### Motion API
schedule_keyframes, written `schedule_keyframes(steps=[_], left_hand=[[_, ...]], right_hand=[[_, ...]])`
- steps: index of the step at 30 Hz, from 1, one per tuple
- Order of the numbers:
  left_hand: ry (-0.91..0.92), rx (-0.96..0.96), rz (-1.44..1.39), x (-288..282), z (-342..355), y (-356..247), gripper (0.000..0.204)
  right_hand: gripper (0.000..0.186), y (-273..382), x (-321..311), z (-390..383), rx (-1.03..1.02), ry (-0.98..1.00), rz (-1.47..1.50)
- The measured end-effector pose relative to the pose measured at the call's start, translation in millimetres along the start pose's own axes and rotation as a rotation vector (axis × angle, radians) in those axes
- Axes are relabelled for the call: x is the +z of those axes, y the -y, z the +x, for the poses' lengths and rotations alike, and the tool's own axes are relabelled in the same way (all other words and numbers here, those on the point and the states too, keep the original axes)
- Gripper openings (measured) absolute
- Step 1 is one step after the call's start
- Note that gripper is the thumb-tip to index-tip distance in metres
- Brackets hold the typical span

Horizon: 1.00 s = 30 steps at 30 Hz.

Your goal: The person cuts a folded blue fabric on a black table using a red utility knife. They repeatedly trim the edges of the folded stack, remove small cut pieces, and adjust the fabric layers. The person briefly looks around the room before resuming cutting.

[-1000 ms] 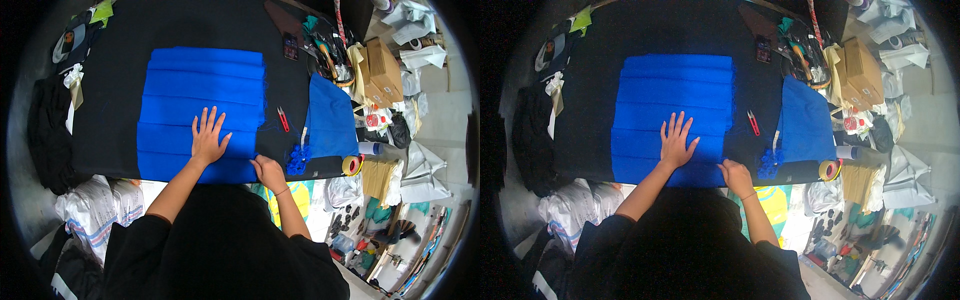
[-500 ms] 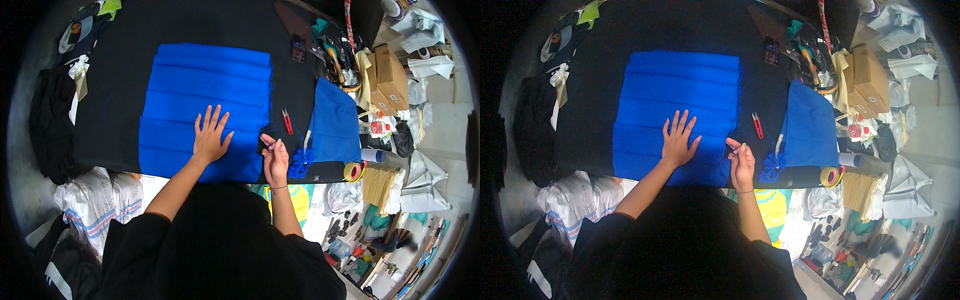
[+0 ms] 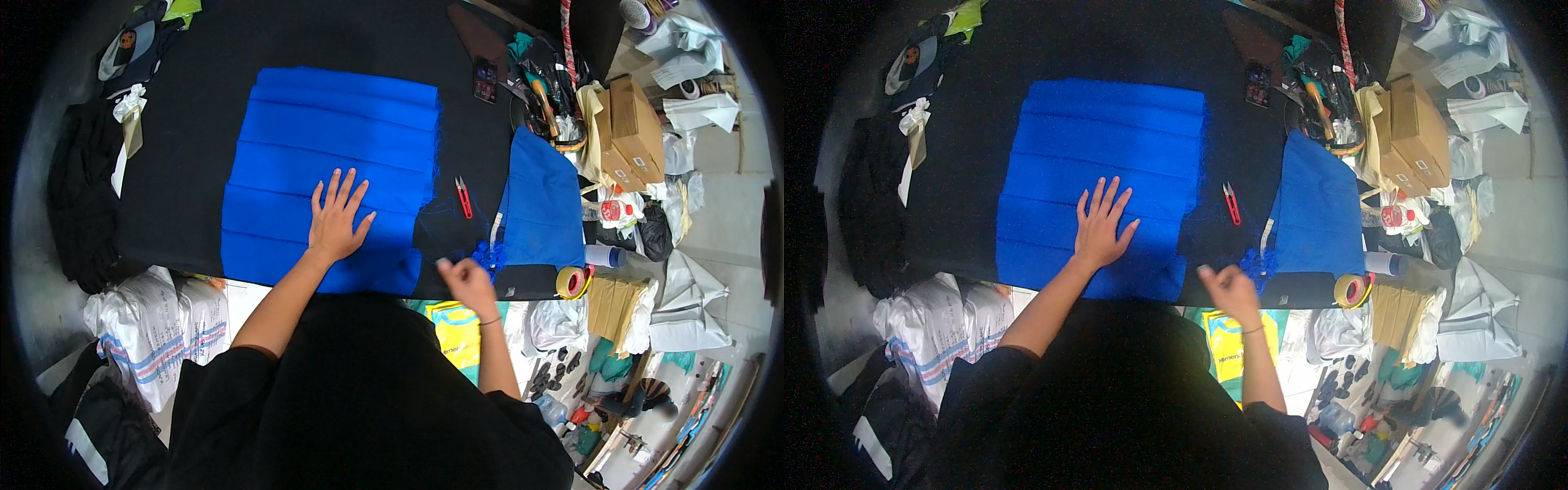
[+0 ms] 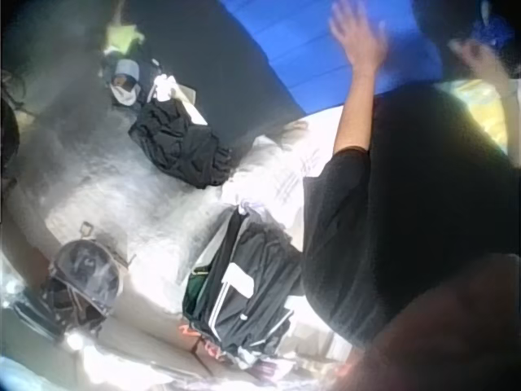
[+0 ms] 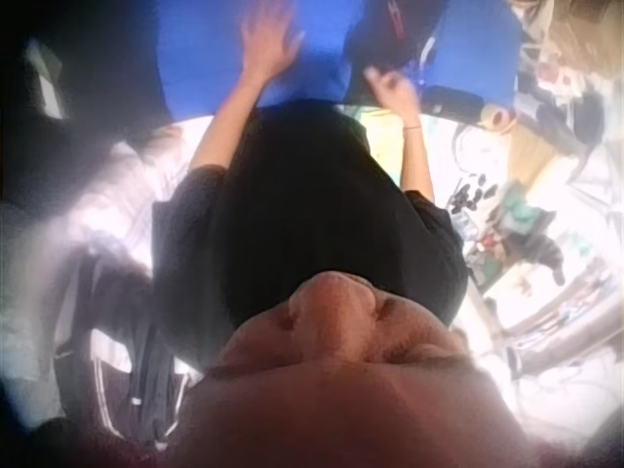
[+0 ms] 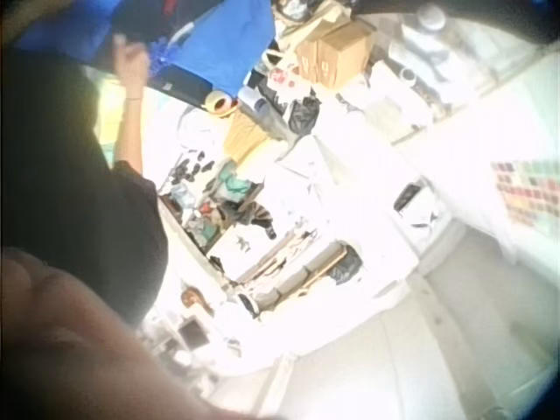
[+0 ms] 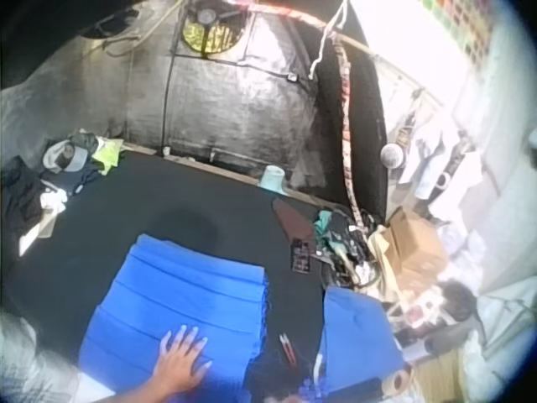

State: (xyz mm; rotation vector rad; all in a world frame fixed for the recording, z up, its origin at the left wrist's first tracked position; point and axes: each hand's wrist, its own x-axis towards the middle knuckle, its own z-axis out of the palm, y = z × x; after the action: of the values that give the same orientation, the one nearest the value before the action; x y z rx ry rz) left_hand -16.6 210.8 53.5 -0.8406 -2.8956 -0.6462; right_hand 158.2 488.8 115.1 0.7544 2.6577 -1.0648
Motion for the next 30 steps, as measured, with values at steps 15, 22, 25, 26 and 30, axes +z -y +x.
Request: schedule_keyframes(steps=[15,22,25,26,30], left_hand=[[-0.042,0.007,-0.02,-5.3,-4.9,-2.7,0.065],[-0.051,-0.259,0.147,-23.3,-29.7,22.7,0.076],[-0.104,-0.341,0.146,-17.4,-30.2,30.1,0.078],[-0.08,-0.355,0.169,-15.1,-30.2,31.0,0.079],[-0.05,-0.37,0.206,-17.4,-31.7,27.3,0.078]], right_hand=[[0.044,-8.9,-63.4,-18.5,-0.084,-0.014,-0.207],[0.022,16.9,-64.6,18.0,-0.482,0.065,0.271],[0.021,44.7,-14.1,40.1,-0.447,0.027,0.977],[0.02,51.9,3.6,42.8,-0.345,0.095,1.16],[0.026,2.0,15.0,61.2,-0.097,0.181,1.087]])
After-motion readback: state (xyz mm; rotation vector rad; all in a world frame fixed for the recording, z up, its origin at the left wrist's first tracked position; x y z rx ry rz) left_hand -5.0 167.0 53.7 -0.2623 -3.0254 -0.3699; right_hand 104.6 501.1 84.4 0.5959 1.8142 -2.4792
